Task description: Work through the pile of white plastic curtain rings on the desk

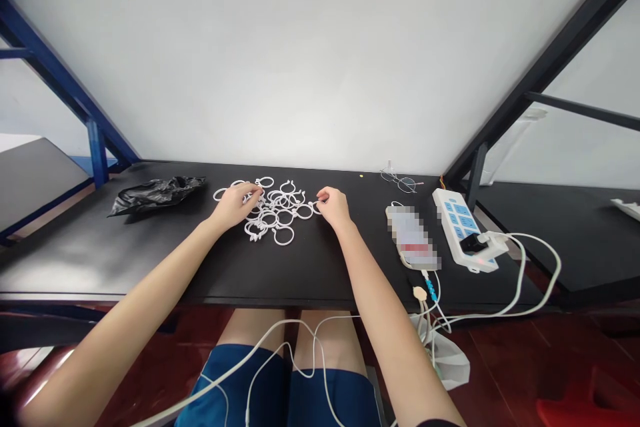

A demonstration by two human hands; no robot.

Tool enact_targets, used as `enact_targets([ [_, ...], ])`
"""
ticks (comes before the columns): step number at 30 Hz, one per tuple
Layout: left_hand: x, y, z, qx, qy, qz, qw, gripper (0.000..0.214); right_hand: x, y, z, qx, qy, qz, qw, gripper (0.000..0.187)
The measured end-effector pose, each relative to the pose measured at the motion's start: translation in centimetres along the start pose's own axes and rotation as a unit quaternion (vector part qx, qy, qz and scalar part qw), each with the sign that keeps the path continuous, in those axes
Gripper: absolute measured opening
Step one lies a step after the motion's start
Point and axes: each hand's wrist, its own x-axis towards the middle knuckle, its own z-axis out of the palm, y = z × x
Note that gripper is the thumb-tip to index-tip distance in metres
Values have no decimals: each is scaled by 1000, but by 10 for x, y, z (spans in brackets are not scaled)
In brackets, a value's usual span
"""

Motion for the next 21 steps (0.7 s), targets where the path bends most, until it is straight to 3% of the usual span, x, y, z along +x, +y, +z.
enact_targets([
  [5, 6, 8, 0, -26, 21, 2, 999, 26, 3, 7, -4, -61, 27, 21, 998, 18],
  [10, 31, 54, 8, -85, -1, 32, 996, 21, 6, 12, -9, -78, 51, 21, 995, 12],
  [15, 41, 92, 36, -122, 57, 35, 990, 24, 3, 1, -5, 44, 62, 27, 997, 7],
  [18, 32, 94, 49, -98, 43, 56, 993, 33, -3, -13, 0, 144, 82, 1, 986, 18],
  [21, 24, 89, 53, -155, 42, 2, 987, 44, -11, -27, 7, 180, 80, -54, 979, 21],
])
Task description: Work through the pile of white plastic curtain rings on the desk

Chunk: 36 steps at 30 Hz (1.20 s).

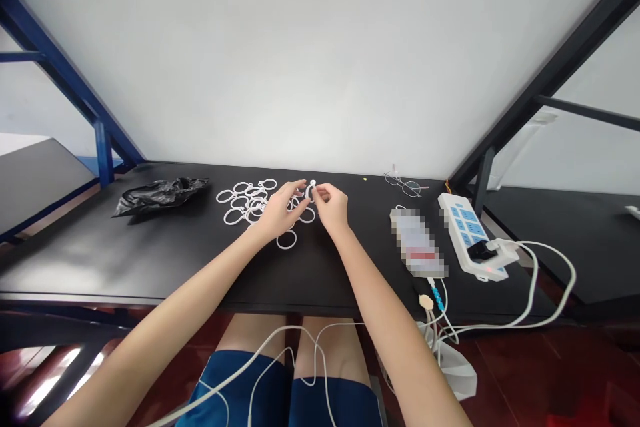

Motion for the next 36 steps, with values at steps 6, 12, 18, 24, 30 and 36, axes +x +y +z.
enact_targets([
  [6, 1, 0, -1, -165, -25, -163, 972, 51, -14, -11, 13, -5, -30, -52, 998, 22],
  [12, 6, 5, -5, -297, -52, -216, 929, 46, -15, -11, 13, 37, -9, -45, 998, 29],
  [18, 6, 7, -9, -364, -80, -229, 899, 40, -15, -15, 10, 19, -11, -60, 998, 27],
  [24, 6, 4, -8, -378, -54, -245, 891, 40, -7, -19, 9, 170, -6, 57, 984, 26],
  [30, 7, 4, -10, -323, -62, -240, 913, 42, 0, -20, 3, 294, -55, 172, 939, 31],
  [36, 9, 4, -8, -324, -49, -258, 909, 42, -1, -16, 4, 282, -54, 178, 941, 30],
])
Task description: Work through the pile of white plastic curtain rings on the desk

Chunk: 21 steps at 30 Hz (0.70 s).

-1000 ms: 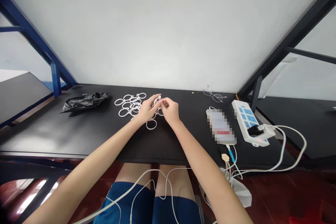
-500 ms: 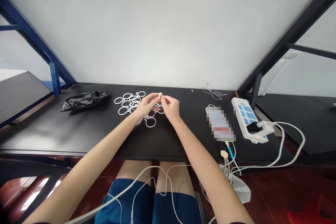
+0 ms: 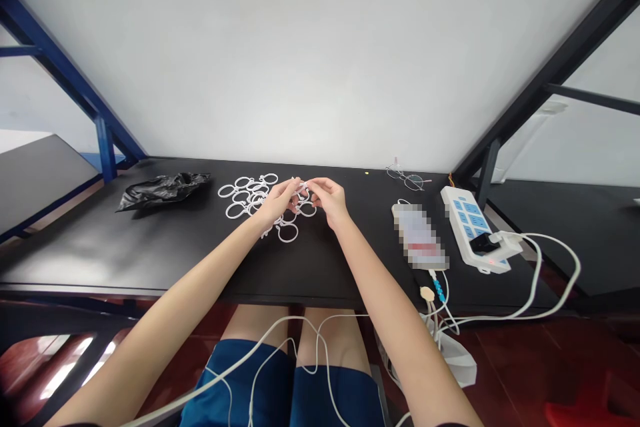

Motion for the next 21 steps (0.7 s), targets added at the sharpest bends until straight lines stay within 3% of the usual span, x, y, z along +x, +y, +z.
enact_targets([
  [6, 5, -6, -2, 9, 44, -12, 999, 53, -2, 0, 1, -32, -39, -18, 999, 26],
  [10, 4, -7, -5, 28, 69, 1, 997, 58, -5, 1, 3, -67, -98, -30, 993, 28],
  [16, 1, -8, -5, 91, 115, 38, 988, 52, -8, 3, 6, -84, -147, -24, 985, 28],
  [21, 2, -11, -2, 43, 56, 65, 995, 46, -7, 1, 5, -11, -118, 0, 993, 25],
])
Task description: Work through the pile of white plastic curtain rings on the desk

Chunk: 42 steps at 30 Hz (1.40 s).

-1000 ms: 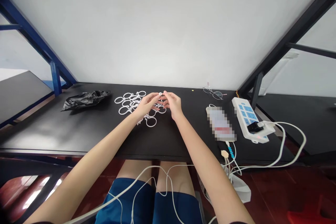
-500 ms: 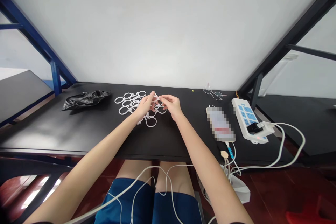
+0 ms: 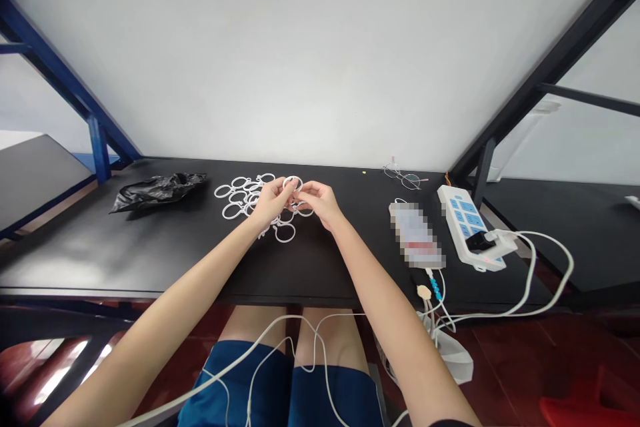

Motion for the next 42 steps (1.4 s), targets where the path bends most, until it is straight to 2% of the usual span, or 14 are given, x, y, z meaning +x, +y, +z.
enact_targets([
  [2, -1, 0, 0, 23, -13, 10, 1000, 46, 1, 1, 0, 7, 13, -4, 1000, 26],
  [4, -3, 0, 0, 104, -11, 36, 994, 45, 1, 4, 2, -4, 27, -8, 1000, 28],
  [7, -5, 2, -2, 240, -21, 89, 966, 39, 1, 10, 6, -15, 42, -12, 999, 31],
  [13, -4, 3, -8, 365, -34, 108, 924, 32, 3, 19, 11, -46, 53, -64, 996, 27],
  [17, -4, 2, -9, 474, -45, 124, 871, 27, 5, 23, 7, -132, 116, -104, 979, 24],
  [19, -4, 3, -9, 491, -44, 118, 862, 26, 5, 23, 4, -162, 138, -115, 970, 25],
  [23, -6, 6, -9, 411, -27, 115, 904, 27, 3, 21, 2, -150, 97, -95, 979, 30],
  [26, -4, 3, -10, 329, -17, 93, 939, 27, 4, 19, 1, -119, 92, -78, 986, 31],
  [31, 2, -2, -9, 133, -49, -23, 990, 27, 8, 15, -4, -54, 112, -24, 992, 31],
  [35, 2, 8, -8, -14, -78, -103, 992, 32, 8, 10, -7, -14, 126, 11, 992, 28],
  [38, 1, 16, -10, -69, -80, -121, 987, 32, 8, 9, -8, 15, 121, 25, 992, 28],
  [42, 2, 15, -12, -103, -58, -129, 985, 33, 8, 7, -9, 22, 98, 26, 995, 30],
])
